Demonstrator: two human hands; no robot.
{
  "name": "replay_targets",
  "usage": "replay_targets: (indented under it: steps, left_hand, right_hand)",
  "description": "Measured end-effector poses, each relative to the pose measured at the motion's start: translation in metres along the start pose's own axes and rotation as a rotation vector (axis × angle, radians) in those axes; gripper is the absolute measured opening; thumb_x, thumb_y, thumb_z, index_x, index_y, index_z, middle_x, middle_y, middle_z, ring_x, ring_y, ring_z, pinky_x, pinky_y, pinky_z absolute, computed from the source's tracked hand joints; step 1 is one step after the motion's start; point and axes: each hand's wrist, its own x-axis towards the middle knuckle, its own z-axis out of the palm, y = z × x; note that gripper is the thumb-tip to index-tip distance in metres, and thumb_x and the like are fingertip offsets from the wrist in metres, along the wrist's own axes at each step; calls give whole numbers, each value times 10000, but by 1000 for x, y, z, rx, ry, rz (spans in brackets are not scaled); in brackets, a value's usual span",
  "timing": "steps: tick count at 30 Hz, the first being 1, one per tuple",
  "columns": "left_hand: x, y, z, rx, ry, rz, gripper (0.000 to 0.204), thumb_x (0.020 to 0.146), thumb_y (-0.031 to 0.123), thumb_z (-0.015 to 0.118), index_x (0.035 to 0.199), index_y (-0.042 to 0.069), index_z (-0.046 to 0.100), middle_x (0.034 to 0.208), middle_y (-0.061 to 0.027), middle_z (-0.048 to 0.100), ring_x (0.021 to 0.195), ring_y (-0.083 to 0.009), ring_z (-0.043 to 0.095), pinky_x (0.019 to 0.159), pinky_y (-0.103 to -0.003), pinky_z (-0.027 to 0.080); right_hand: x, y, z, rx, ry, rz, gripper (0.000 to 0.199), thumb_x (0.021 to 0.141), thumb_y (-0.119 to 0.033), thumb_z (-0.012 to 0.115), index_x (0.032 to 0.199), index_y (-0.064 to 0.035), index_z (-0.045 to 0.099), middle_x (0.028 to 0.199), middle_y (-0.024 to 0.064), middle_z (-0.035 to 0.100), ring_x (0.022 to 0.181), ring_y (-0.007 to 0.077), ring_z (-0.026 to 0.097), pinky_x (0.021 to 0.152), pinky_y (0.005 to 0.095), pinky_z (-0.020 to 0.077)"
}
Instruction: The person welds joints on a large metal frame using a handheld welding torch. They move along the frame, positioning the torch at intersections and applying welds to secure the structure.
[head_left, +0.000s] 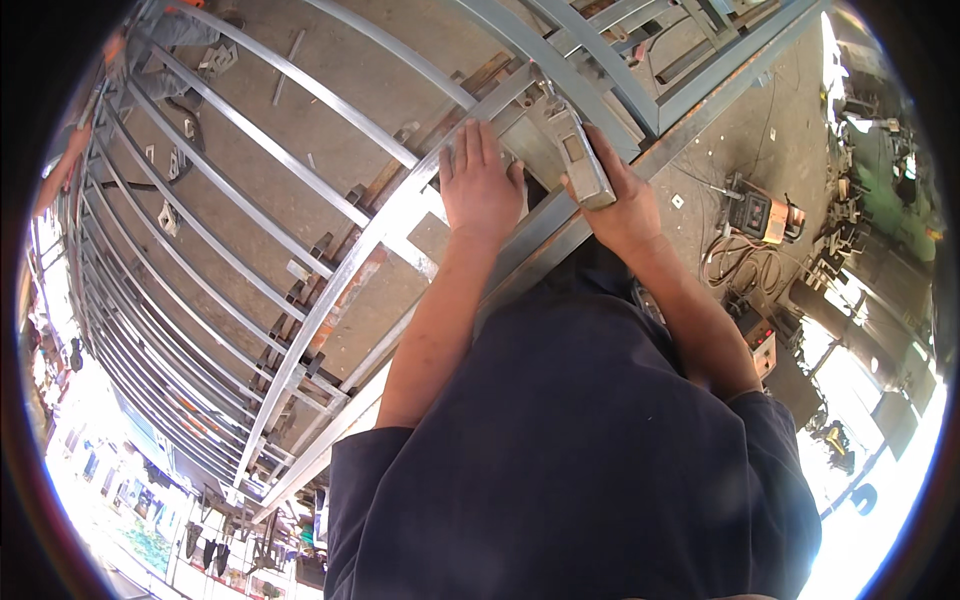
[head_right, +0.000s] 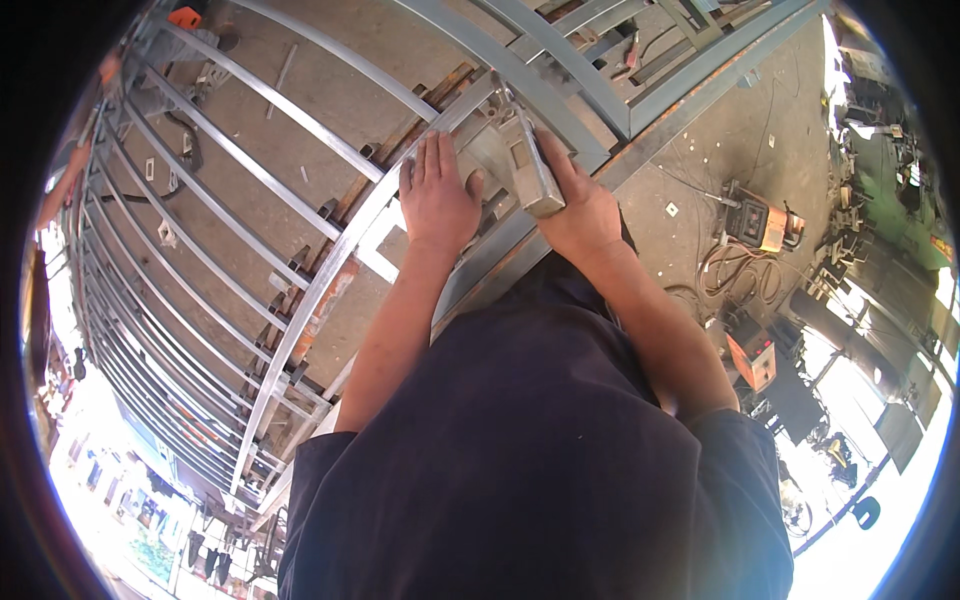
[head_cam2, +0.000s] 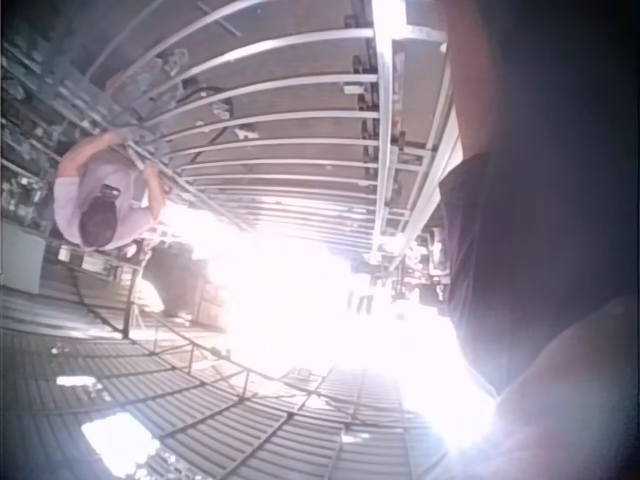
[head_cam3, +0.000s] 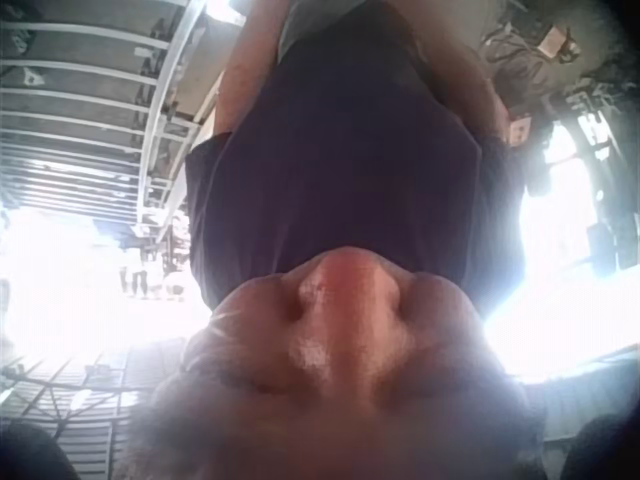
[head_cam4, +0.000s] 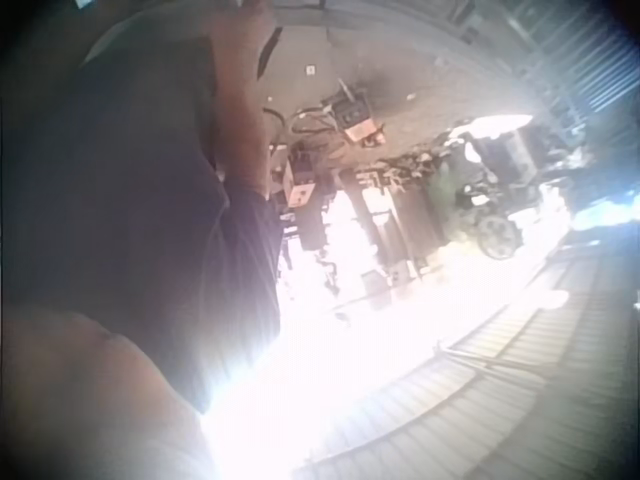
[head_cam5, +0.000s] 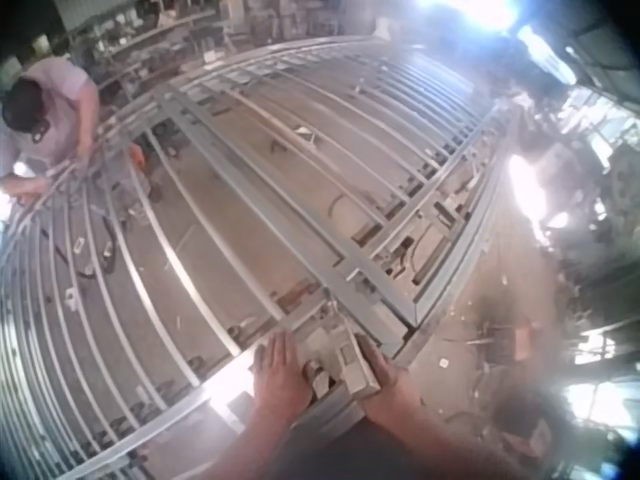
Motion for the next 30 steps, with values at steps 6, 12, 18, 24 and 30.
replay_targets:
  steps: [6,12,18,24,30]
  left_hand:
    - [-1,1,-1,-6,-5,-9,761,993,400,610,1588,19,327,1658,-175,365,1544,-314,339,1269,-514,229]
    - [0,1,1,-18,8,-14,750,997,392,611,1587,22,335,1654,-169,373,1540,-314,345,1265,-499,250]
    - [0,1,1,-20,14,-13,745,998,385,614,1588,23,338,1653,-165,377,1537,-309,352,1263,-488,258]
    - [0,0,1,-19,20,-10,745,998,382,615,1592,27,339,1656,-161,374,1536,-305,354,1263,-486,259]
    - [-1,0,3,-16,22,-8,748,999,388,608,1597,30,336,1659,-153,372,1538,-298,351,1264,-486,259]
  right_hand:
    - [2,-7,-1,-19,7,-4,692,899,-304,800,1506,-214,481,1151,168,739,1054,393,718,832,444,592]
    - [2,-13,0,-59,-9,35,690,905,-337,785,1509,-228,470,1170,172,736,1062,405,711,848,470,585]
    - [1,-17,-1,-35,-20,86,705,905,-368,779,1524,-239,467,1244,162,722,1125,401,694,890,466,577]
    - [0,-19,-1,-33,-4,89,713,903,-369,782,1529,-239,467,1229,171,726,1124,396,700,895,461,576]
    - [-3,-19,-1,-40,9,83,721,905,-359,785,1537,-243,458,1211,174,734,1117,411,702,893,468,582]
